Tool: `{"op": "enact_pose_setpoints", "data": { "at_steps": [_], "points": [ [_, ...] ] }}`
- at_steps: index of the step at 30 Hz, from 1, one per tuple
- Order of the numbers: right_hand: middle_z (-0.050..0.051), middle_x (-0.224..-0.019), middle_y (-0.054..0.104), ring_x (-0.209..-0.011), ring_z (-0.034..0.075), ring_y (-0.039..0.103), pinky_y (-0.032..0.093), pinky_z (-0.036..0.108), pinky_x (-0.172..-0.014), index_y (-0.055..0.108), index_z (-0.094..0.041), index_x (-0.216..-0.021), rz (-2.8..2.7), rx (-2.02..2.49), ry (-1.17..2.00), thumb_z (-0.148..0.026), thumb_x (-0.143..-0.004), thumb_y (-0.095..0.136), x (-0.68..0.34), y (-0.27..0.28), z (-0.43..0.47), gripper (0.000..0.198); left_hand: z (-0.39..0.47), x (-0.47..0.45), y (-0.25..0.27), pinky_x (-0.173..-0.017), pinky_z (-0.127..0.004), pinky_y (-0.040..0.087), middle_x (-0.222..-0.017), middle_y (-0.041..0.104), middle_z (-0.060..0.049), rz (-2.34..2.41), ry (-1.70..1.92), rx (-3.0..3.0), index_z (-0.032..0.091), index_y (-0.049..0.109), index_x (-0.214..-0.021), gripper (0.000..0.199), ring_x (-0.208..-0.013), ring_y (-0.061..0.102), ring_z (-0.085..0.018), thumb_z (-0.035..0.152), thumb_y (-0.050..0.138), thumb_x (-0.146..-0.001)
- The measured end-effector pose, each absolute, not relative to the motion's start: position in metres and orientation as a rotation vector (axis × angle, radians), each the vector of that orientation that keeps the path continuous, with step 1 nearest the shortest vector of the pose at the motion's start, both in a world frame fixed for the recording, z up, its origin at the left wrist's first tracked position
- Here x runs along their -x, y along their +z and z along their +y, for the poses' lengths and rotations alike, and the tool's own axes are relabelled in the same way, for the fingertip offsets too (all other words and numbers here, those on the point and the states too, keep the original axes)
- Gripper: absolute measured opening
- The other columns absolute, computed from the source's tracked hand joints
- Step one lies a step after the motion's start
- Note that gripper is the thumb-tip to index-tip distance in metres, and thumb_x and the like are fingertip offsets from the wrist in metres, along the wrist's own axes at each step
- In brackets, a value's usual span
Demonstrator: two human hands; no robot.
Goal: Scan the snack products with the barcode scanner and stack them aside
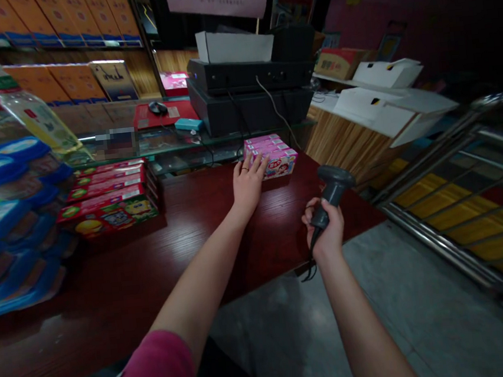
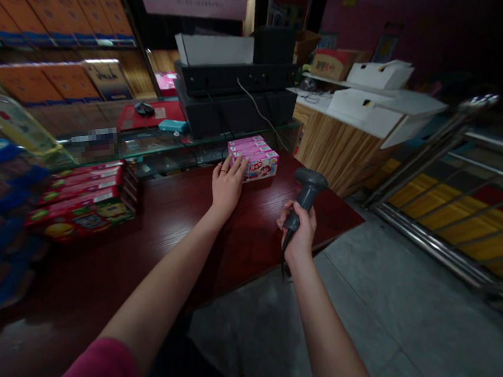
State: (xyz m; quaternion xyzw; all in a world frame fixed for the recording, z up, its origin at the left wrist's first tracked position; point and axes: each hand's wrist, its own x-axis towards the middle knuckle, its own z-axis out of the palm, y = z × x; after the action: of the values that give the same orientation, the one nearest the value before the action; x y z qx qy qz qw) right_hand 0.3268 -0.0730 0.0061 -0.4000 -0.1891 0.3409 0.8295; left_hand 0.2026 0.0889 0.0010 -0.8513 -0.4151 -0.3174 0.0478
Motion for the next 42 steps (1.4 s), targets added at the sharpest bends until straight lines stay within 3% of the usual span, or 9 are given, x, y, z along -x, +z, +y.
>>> {"op": "enact_pose_setpoints", "data": {
  "at_steps": [5, 11, 17, 23, 27, 30, 35, 38, 42],
  "points": [
    [-0.004, -0.080, 0.065, -0.050, 0.007, 0.049, 0.035, 0.021, -0.042, 0.061, -0.023, -0.092, -0.555, 0.841, 0.835, -0.033, -0.067, 0.080, -0.326, 0.011, -0.082, 0.033, 0.061, -0.186, 0.007, -0.131, -0.049, 0.028, -0.178, 0.024, -0.005, -1.262, -0.876, 2.560, 0.030, 0.036, -0.166, 0.068, -0.164, 0.027, -0.024, 0.020, 0.055, -0.101],
    [-0.001, -0.087, 0.070, -0.050, 0.007, 0.050, 0.036, 0.021, -0.041, 0.067, -0.023, -0.093, -0.770, 0.867, 1.092, -0.033, -0.069, 0.083, -0.285, 0.015, -0.091, 0.031, 0.032, -0.079, 0.008, -0.133, -0.042, 0.024, -0.178, 0.020, 0.002, -1.181, -0.851, 2.464, 0.032, 0.026, -0.170, 0.072, -0.165, 0.021, -0.017, 0.014, 0.041, -0.102],
    [0.002, -0.086, 0.076, -0.045, 0.007, 0.048, 0.035, 0.021, -0.035, 0.067, -0.022, -0.089, -0.952, 0.903, 1.286, -0.035, -0.070, 0.084, -0.176, 0.019, -0.067, 0.029, 0.018, 0.064, 0.008, -0.135, -0.043, 0.020, -0.173, 0.034, -0.004, -1.461, -0.977, 2.216, 0.026, 0.026, -0.170, 0.072, -0.163, 0.030, -0.019, 0.012, 0.039, -0.101],
    [0.002, -0.084, 0.077, -0.044, 0.008, 0.048, 0.034, 0.021, -0.033, 0.065, -0.022, -0.089, -1.029, 0.873, 1.327, -0.035, -0.070, 0.084, -0.126, 0.016, -0.041, 0.030, -0.006, 0.120, 0.003, -0.130, -0.056, 0.030, -0.173, 0.031, -0.018, -1.796, -1.068, 1.938, 0.012, 0.036, -0.165, 0.071, -0.164, 0.024, -0.033, 0.011, 0.050, -0.095],
    [0.001, -0.083, 0.075, -0.043, 0.007, 0.047, 0.034, 0.020, -0.034, 0.066, -0.022, -0.090, -0.997, 0.872, 1.325, -0.035, -0.070, 0.082, -0.134, 0.013, -0.050, 0.028, -0.012, 0.119, 0.005, -0.127, -0.059, 0.031, -0.165, 0.049, -0.010, -1.732, -1.039, 2.033, 0.024, 0.052, -0.154, 0.055, -0.161, 0.034, -0.029, 0.012, 0.045, -0.101],
    [-0.001, -0.082, 0.073, -0.044, 0.007, 0.047, 0.034, 0.020, -0.035, 0.067, -0.023, -0.093, -0.981, 0.869, 1.308, -0.034, -0.071, 0.079, -0.146, 0.015, -0.065, 0.028, -0.014, 0.114, 0.008, -0.125, -0.058, 0.031, -0.166, 0.049, -0.005, -1.568, -1.016, 2.169, 0.032, 0.062, -0.143, 0.043, -0.162, 0.033, -0.028, 0.019, 0.045, -0.106],
    [-0.001, -0.084, 0.071, -0.045, 0.007, 0.048, 0.033, 0.020, -0.035, 0.067, -0.025, -0.096, -1.034, 0.926, 1.306, -0.033, -0.075, 0.079, -0.157, 0.015, -0.087, 0.025, -0.010, 0.110, 0.007, -0.114, -0.049, 0.042, -0.164, 0.052, -0.006, -1.512, -0.999, 2.263, 0.034, 0.059, -0.149, 0.044, -0.142, 0.056, -0.026, 0.022, 0.047, -0.108],
    [-0.001, -0.086, 0.071, -0.046, 0.007, 0.050, 0.034, 0.021, -0.035, 0.067, -0.025, -0.095, -1.081, 0.959, 1.308, -0.033, -0.077, 0.079, -0.158, 0.013, -0.090, 0.023, -0.008, 0.110, 0.007, -0.112, -0.048, 0.042, -0.154, 0.063, -0.006, -1.507, -0.988, 2.290, 0.035, 0.059, -0.150, 0.043, -0.136, 0.059, -0.026, 0.027, 0.047, -0.109],
    [-0.001, -0.085, 0.071, -0.047, 0.008, 0.050, 0.033, 0.021, -0.035, 0.067, -0.025, -0.096, -1.087, 0.984, 1.320, -0.034, -0.077, 0.081, -0.158, 0.012, -0.089, 0.025, -0.012, 0.109, 0.009, -0.112, -0.049, 0.040, -0.152, 0.064, -0.006, -1.518, -0.978, 2.295, 0.036, 0.058, -0.150, 0.043, -0.137, 0.058, -0.026, 0.028, 0.045, -0.110]
  ]
}}
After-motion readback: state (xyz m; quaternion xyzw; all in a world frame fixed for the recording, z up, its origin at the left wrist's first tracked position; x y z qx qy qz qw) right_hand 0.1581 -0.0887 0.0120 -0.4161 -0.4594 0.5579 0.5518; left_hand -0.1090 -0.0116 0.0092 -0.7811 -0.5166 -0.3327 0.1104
